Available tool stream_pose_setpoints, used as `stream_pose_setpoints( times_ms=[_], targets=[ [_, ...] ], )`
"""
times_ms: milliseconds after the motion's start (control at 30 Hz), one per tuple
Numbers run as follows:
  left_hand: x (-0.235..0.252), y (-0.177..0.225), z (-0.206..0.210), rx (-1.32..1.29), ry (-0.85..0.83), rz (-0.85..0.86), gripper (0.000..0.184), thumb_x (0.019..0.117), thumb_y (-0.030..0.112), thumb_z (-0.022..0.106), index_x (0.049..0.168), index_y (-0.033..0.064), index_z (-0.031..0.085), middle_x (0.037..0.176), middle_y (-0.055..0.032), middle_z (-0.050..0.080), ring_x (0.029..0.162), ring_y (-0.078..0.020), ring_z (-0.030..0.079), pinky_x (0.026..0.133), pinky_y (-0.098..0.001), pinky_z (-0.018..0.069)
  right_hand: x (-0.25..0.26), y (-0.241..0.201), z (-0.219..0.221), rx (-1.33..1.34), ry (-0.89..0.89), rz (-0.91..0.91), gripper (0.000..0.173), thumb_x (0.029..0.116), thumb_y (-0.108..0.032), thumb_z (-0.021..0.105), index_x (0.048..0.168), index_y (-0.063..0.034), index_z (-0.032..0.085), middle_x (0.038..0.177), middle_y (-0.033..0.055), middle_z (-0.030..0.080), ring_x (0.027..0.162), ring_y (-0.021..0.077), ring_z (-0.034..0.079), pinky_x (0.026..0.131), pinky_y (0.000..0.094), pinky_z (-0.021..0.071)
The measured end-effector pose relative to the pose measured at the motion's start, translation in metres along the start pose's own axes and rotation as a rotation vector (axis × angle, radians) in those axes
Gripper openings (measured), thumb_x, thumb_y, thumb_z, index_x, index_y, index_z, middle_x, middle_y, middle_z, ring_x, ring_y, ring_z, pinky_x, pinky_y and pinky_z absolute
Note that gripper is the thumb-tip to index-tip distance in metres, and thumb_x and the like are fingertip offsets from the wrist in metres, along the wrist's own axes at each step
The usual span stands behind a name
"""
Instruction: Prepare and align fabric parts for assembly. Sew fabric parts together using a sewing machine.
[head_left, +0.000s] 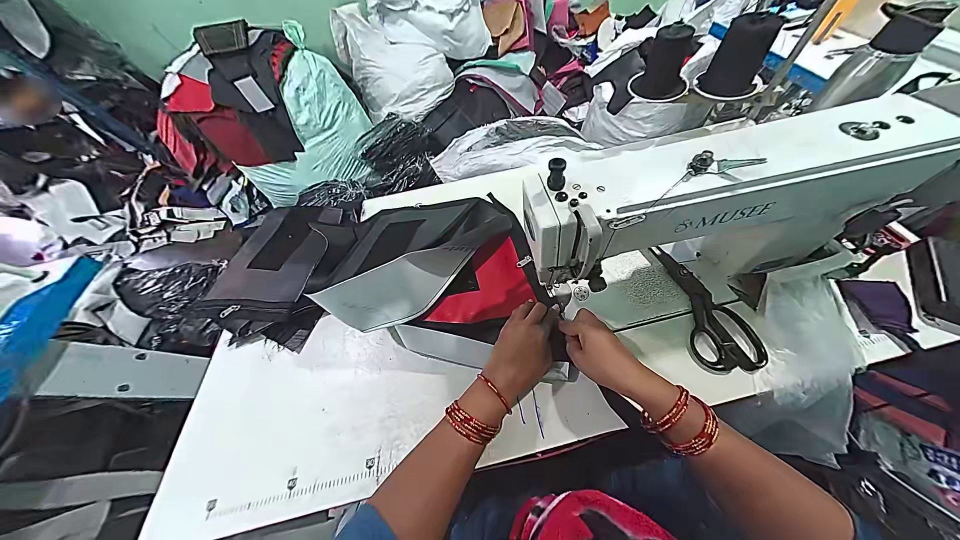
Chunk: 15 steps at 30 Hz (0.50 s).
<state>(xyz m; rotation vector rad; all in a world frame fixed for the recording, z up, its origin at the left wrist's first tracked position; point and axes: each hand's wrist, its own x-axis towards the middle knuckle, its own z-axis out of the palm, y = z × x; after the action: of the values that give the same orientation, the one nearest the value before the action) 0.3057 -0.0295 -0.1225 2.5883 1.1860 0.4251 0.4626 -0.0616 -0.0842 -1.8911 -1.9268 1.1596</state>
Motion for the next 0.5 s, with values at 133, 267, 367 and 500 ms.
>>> stream_pose_setpoints(
  times_ms=[133, 267, 367, 500],
  targets=[
    [0.007, 0.001, 0.001, -0.01, -0.019, -0.046, 0.044, 0.09, -0.001, 0.053, 0.131, 0.0003, 0.068, 0.128, -0.0196, 0.068, 0.126, -0.0374, 0.061, 0.108, -0.0471, 0.0482, 0.006, 0.0, -0.007, 0.007, -0.005, 0.008, 0.039, 0.1013, -0.001, 0.045, 0.137, 0.0024, 0.061, 0.125, 0.0254, 0.057, 0.117, 0.032, 0.057, 0.102, 0.0388, 0.0462],
    [0.007, 0.001, 0.002, -0.042, 0.009, -0.074, 0.042, 0.0907, 0.0, 0.053, 0.128, 0.0, 0.07, 0.127, -0.0201, 0.068, 0.125, -0.0375, 0.061, 0.108, -0.0474, 0.048, 0.009, 0.001, -0.01, 0.009, -0.024, 0.0, 0.039, 0.1008, -0.001, 0.047, 0.137, 0.0037, 0.061, 0.128, 0.0271, 0.057, 0.12, 0.0332, 0.057, 0.104, 0.0399, 0.0448],
    [0.003, -0.003, 0.009, -0.072, 0.11, -0.051, 0.038, 0.0886, -0.001, 0.054, 0.121, -0.002, 0.074, 0.124, -0.0229, 0.07, 0.123, -0.0396, 0.064, 0.106, -0.0478, 0.0503, 0.008, 0.001, -0.008, 0.018, -0.014, 0.002, 0.04, 0.1009, -0.001, 0.046, 0.139, 0.0027, 0.06, 0.128, 0.0263, 0.056, 0.119, 0.0319, 0.057, 0.103, 0.0383, 0.0455],
    [0.005, -0.004, 0.009, -0.073, 0.112, -0.06, 0.035, 0.0895, -0.001, 0.054, 0.119, -0.003, 0.074, 0.125, -0.0228, 0.07, 0.125, -0.0387, 0.063, 0.107, -0.0474, 0.05, 0.011, 0.0, -0.01, 0.0, -0.022, -0.01, 0.04, 0.1011, 0.0, 0.046, 0.139, 0.0035, 0.059, 0.13, 0.0269, 0.056, 0.122, 0.0333, 0.056, 0.105, 0.0393, 0.0446]
  ],
)
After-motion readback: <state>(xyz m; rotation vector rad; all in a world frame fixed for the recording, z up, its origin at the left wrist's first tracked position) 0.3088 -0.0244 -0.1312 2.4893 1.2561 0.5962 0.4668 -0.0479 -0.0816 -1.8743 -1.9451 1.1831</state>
